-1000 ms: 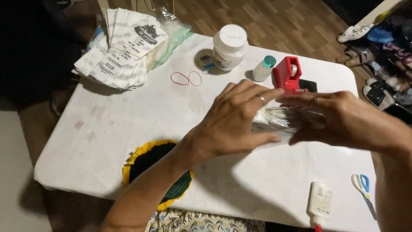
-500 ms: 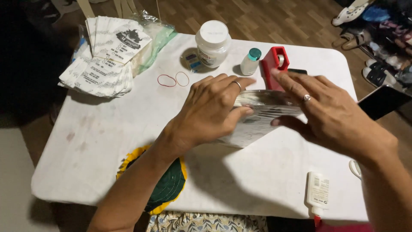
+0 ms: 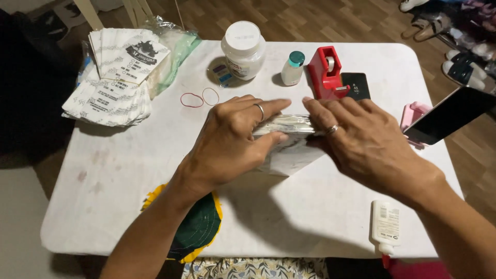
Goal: The person organizes paper food wraps by hand, counting them out and securing a stack with a rubber band, then places a piece of paper on a stack and uses shears to cut the paper to size before securing the package with tape from a dispenser.
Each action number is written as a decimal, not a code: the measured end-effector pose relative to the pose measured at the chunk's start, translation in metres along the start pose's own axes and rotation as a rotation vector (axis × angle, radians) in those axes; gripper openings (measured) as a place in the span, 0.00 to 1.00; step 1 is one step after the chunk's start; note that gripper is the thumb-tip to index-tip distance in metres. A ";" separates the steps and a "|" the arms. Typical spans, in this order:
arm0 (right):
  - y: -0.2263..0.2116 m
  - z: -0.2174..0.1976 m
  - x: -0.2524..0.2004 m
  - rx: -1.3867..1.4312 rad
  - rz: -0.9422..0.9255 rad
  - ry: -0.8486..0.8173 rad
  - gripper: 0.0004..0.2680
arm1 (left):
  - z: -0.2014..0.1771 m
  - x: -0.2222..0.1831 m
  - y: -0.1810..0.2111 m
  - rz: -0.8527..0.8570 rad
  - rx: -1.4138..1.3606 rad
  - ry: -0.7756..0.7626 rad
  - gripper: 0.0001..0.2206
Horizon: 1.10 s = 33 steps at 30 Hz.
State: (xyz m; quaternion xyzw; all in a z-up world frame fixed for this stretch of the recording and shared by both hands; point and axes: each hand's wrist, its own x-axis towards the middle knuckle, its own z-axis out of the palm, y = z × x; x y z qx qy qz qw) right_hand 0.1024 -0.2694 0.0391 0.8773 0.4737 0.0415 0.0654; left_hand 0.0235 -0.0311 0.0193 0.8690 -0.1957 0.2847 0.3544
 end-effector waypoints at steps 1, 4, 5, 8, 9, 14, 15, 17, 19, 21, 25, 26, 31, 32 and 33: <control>0.006 0.002 -0.002 0.003 0.005 0.000 0.25 | -0.003 0.001 0.000 0.002 -0.002 -0.005 0.24; 0.016 0.000 -0.007 0.243 -0.155 0.303 0.11 | -0.006 0.004 0.001 -0.056 -0.038 -0.083 0.19; 0.015 -0.006 -0.004 0.352 -0.228 0.395 0.09 | -0.007 0.006 0.003 -0.084 -0.049 -0.078 0.16; 0.038 -0.011 -0.004 0.766 -0.275 0.566 0.07 | -0.008 0.009 0.008 -0.111 -0.079 -0.033 0.11; 0.050 -0.011 -0.006 1.069 -0.240 0.637 0.15 | -0.007 0.011 0.010 -0.104 -0.100 0.009 0.09; 0.168 0.135 0.047 1.159 0.513 0.680 0.05 | -0.005 0.012 0.017 -0.041 -0.158 0.086 0.06; 0.183 0.170 0.066 1.202 0.736 0.524 0.03 | -0.006 0.013 0.018 -0.029 -0.175 0.105 0.06; 0.178 0.195 0.083 1.201 0.922 0.492 0.04 | -0.005 0.012 0.020 -0.038 -0.193 0.112 0.05; 0.177 0.214 0.095 1.198 1.108 0.448 0.06 | -0.005 0.011 0.021 -0.054 -0.209 0.117 0.05; 0.181 0.225 0.101 1.279 1.164 0.300 0.12 | -0.005 0.012 0.022 -0.052 -0.207 0.105 0.04; 0.182 0.207 0.099 1.338 1.232 0.280 0.21 | -0.004 0.014 0.018 -0.031 -0.201 0.105 0.04; 0.179 0.197 0.097 1.298 1.237 0.200 0.11 | -0.003 0.015 0.017 -0.015 -0.180 0.116 0.04; 0.179 0.198 0.089 1.318 1.205 0.150 0.02 | 0.000 0.016 0.016 -0.009 -0.154 0.125 0.04; 0.176 0.200 0.088 1.305 1.184 0.197 0.03 | 0.000 0.016 0.015 0.001 -0.142 0.128 0.04; 0.173 0.202 0.088 1.292 1.160 0.242 0.06 | 0.000 0.015 0.015 0.010 -0.128 0.132 0.04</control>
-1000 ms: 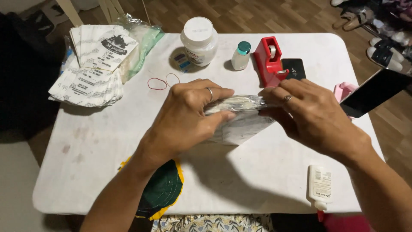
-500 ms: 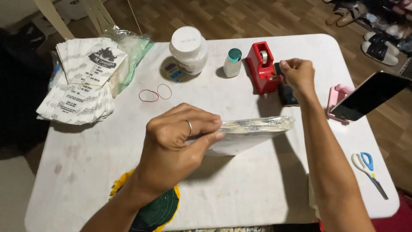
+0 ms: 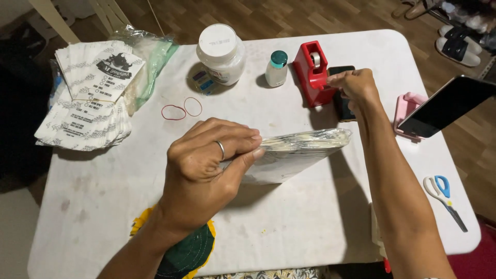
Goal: The person organizes paper food wraps by hand, counting them out and securing a stack with a rubber band, then places a piece of paper on a stack and uses shears to cut the paper to size before securing the package with tape from a dispenser.
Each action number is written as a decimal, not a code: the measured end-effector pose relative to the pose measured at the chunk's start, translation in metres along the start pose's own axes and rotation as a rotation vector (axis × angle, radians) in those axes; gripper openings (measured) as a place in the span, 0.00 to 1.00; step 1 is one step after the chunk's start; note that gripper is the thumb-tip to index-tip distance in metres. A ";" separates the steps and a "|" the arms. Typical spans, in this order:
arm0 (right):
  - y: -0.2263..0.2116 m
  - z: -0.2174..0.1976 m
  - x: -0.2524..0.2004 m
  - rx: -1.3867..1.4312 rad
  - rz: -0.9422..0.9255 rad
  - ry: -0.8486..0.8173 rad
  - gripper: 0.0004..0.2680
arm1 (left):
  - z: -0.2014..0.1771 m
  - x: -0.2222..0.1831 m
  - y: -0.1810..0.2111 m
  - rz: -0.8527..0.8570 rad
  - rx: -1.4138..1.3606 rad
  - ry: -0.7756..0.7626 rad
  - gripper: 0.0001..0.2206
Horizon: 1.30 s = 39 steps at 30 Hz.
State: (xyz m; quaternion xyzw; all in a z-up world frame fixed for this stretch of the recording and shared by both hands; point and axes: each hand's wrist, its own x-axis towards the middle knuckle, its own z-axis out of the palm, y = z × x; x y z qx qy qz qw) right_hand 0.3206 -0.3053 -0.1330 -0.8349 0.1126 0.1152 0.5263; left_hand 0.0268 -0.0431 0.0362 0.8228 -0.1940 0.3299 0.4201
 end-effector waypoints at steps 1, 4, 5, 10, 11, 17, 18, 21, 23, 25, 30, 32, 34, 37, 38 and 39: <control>-0.001 -0.001 -0.006 -0.001 -0.002 -0.001 0.06 | 0.000 -0.001 -0.001 0.000 0.001 0.002 0.04; 0.009 -0.006 -0.021 0.050 -0.057 0.034 0.03 | 0.001 -0.005 -0.002 -0.016 0.061 0.014 0.05; 0.018 -0.008 -0.022 0.142 -0.048 -0.011 0.02 | 0.000 -0.005 -0.001 -0.016 0.110 0.006 0.05; 0.035 -0.013 -0.047 0.431 -0.044 -0.133 0.03 | 0.000 -0.006 -0.002 0.000 0.216 -0.009 0.05; 0.037 -0.012 -0.050 0.450 -0.065 -0.121 0.04 | 0.000 -0.007 -0.002 0.002 0.222 -0.013 0.05; 0.040 -0.002 -0.063 0.446 -0.081 -0.062 0.01 | 0.000 -0.010 -0.001 -0.020 0.192 -0.014 0.06; 0.040 0.000 -0.066 0.422 -0.103 -0.032 0.01 | 0.000 -0.009 0.000 -0.026 0.186 -0.017 0.06; 0.052 0.011 -0.060 0.406 -0.187 0.038 0.03 | 0.002 -0.010 -0.001 -0.023 0.189 -0.002 0.05; 0.065 0.014 -0.038 0.115 -0.328 0.192 0.03 | 0.002 -0.010 -0.002 -0.018 0.186 -0.005 0.05; 0.081 0.011 -0.024 -0.181 -0.465 0.340 0.03 | 0.001 -0.012 -0.001 -0.017 0.185 -0.006 0.06; 0.068 -0.029 -0.037 -0.442 -0.734 0.403 0.03 | -0.006 -0.013 -0.007 -0.020 0.166 -0.061 0.12; 0.002 -0.047 -0.099 -0.395 -0.879 0.263 0.05 | -0.009 -0.015 -0.011 -0.048 0.160 -0.092 0.19; -0.062 -0.061 -0.162 -0.346 -1.017 0.118 0.10 | -0.011 -0.015 -0.013 -0.076 0.152 -0.125 0.26; -0.146 -0.064 -0.244 -0.800 -1.535 0.016 0.05 | -0.015 -0.013 -0.013 -0.179 0.093 -0.175 0.35; -0.167 -0.057 -0.264 -0.897 -1.644 -0.114 0.03 | -0.016 -0.013 -0.013 -0.180 0.049 -0.188 0.33; -0.187 -0.050 -0.285 -0.992 -1.749 -0.249 0.04 | -0.017 -0.013 -0.014 -0.181 0.005 -0.200 0.32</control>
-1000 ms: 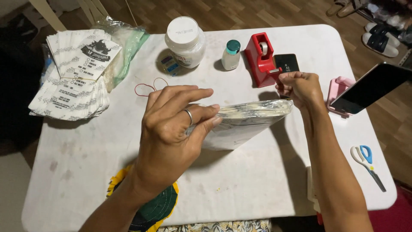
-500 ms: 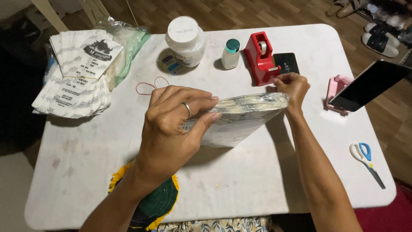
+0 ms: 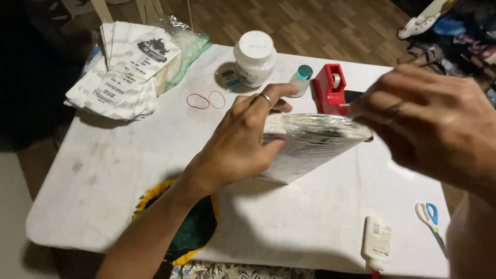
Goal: The person organizes paper food wraps by hand, counting them out and securing a stack with a rubber band, then places a piece of paper on a stack and uses shears to cut the paper to size before securing the package with tape from a dispenser.
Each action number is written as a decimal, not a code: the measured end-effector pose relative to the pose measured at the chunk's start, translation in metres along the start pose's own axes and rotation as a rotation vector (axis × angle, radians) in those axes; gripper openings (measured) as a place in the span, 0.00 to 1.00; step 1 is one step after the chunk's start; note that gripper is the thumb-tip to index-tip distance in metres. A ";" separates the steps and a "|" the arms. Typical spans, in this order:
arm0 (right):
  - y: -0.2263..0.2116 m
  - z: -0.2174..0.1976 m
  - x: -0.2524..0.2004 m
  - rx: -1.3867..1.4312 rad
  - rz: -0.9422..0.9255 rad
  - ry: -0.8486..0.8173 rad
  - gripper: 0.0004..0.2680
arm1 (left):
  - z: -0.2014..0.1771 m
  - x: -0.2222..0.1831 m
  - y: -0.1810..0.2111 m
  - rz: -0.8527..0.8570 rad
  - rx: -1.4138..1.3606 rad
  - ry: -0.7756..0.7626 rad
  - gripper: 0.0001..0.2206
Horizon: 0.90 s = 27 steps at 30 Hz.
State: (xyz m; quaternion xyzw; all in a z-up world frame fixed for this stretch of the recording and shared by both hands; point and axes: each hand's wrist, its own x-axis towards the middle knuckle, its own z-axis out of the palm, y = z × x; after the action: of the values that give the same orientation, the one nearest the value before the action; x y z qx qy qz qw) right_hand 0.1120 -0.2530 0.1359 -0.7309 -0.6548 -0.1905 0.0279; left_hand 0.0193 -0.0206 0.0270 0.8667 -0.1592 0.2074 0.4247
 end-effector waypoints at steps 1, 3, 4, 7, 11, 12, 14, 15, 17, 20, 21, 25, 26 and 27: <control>-0.006 -0.002 0.009 -0.002 -0.011 -0.004 0.04 | -0.001 -0.001 -0.002 -0.003 -0.001 0.012 0.32; -0.017 -0.007 0.028 -0.117 -0.161 -0.121 0.04 | -0.002 -0.002 -0.006 0.045 -0.049 -0.030 0.36; -0.020 -0.006 0.034 -0.117 -0.172 -0.124 0.04 | -0.004 -0.002 -0.004 0.041 -0.050 -0.020 0.36; -0.025 -0.001 0.048 -0.199 -0.258 -0.263 0.03 | -0.009 -0.002 -0.003 0.056 -0.090 -0.038 0.30; -0.027 0.010 0.055 -0.246 -0.259 -0.420 0.03 | -0.011 -0.002 -0.005 0.069 -0.162 -0.017 0.32; -0.027 0.012 0.057 -0.235 -0.242 -0.470 0.03 | -0.011 -0.001 -0.004 0.070 -0.159 -0.013 0.34; -0.026 0.019 0.057 -0.245 -0.222 -0.497 0.04 | -0.009 -0.002 -0.008 0.071 -0.158 -0.007 0.38; -0.025 0.022 0.057 -0.255 -0.198 -0.521 0.07 | -0.008 -0.002 -0.009 0.073 -0.154 -0.006 0.42; -0.023 0.028 0.057 -0.267 -0.235 -0.489 0.08 | -0.006 -0.003 -0.009 0.059 -0.156 0.018 0.42; -0.020 0.035 0.057 -0.276 -0.294 -0.416 0.07 | -0.001 -0.004 -0.009 0.030 -0.143 0.065 0.40; -0.019 0.037 0.057 -0.272 -0.315 -0.377 0.06 | 0.000 -0.005 -0.009 0.014 -0.131 0.087 0.38; -0.016 0.031 0.061 -0.305 -0.244 -0.475 0.05 | 0.010 -0.008 -0.008 0.079 -0.183 0.216 0.30; -0.014 0.027 0.061 -0.212 -0.221 -0.528 0.07 | 0.012 -0.009 -0.007 0.029 -0.183 0.232 0.30; -0.012 0.023 0.061 -0.120 -0.197 -0.581 0.08 | 0.013 -0.010 -0.006 -0.020 -0.182 0.248 0.30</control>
State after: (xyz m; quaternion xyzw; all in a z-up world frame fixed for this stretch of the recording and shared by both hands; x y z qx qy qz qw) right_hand 0.1098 -0.1868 0.1317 -0.6881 -0.6907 -0.0138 -0.2219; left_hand 0.0165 -0.0268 0.0111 0.7939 -0.1150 0.2932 0.5201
